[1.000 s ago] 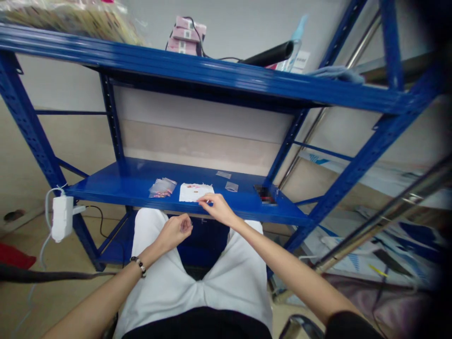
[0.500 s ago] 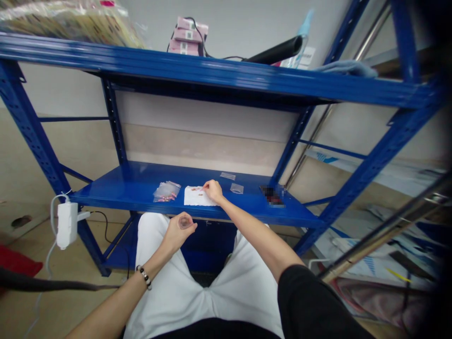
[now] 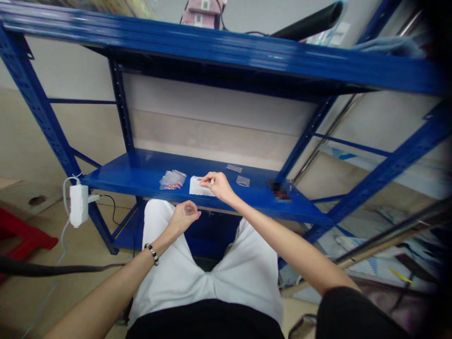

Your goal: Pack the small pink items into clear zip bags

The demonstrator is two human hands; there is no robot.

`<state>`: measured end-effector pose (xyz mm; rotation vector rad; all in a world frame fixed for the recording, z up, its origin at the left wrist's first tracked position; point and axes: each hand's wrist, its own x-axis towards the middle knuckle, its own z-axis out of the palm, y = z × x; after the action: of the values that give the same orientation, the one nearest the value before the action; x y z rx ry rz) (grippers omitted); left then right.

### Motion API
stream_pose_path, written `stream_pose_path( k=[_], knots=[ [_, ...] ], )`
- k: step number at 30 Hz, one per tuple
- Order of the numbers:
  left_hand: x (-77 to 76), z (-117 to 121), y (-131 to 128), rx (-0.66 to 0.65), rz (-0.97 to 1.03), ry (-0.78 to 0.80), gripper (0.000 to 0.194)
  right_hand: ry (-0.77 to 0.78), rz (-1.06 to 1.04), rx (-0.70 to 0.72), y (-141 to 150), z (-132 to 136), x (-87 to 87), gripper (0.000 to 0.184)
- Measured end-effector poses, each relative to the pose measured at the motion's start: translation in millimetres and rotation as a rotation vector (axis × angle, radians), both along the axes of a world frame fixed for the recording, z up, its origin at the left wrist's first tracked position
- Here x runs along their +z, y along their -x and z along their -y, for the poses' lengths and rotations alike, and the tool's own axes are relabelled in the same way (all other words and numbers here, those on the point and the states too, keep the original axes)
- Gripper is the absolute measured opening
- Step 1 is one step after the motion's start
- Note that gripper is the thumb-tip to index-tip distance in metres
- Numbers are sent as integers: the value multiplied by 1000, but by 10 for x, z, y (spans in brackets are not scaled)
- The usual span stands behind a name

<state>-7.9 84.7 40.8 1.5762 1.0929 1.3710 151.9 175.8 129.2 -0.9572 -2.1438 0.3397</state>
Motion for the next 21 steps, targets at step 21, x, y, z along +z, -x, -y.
stream_pose_path(
  k=[21],
  knots=[
    [158,230,-25,-294,159,239,21,-32,244,-283,-159,-224,-36,20]
  ],
)
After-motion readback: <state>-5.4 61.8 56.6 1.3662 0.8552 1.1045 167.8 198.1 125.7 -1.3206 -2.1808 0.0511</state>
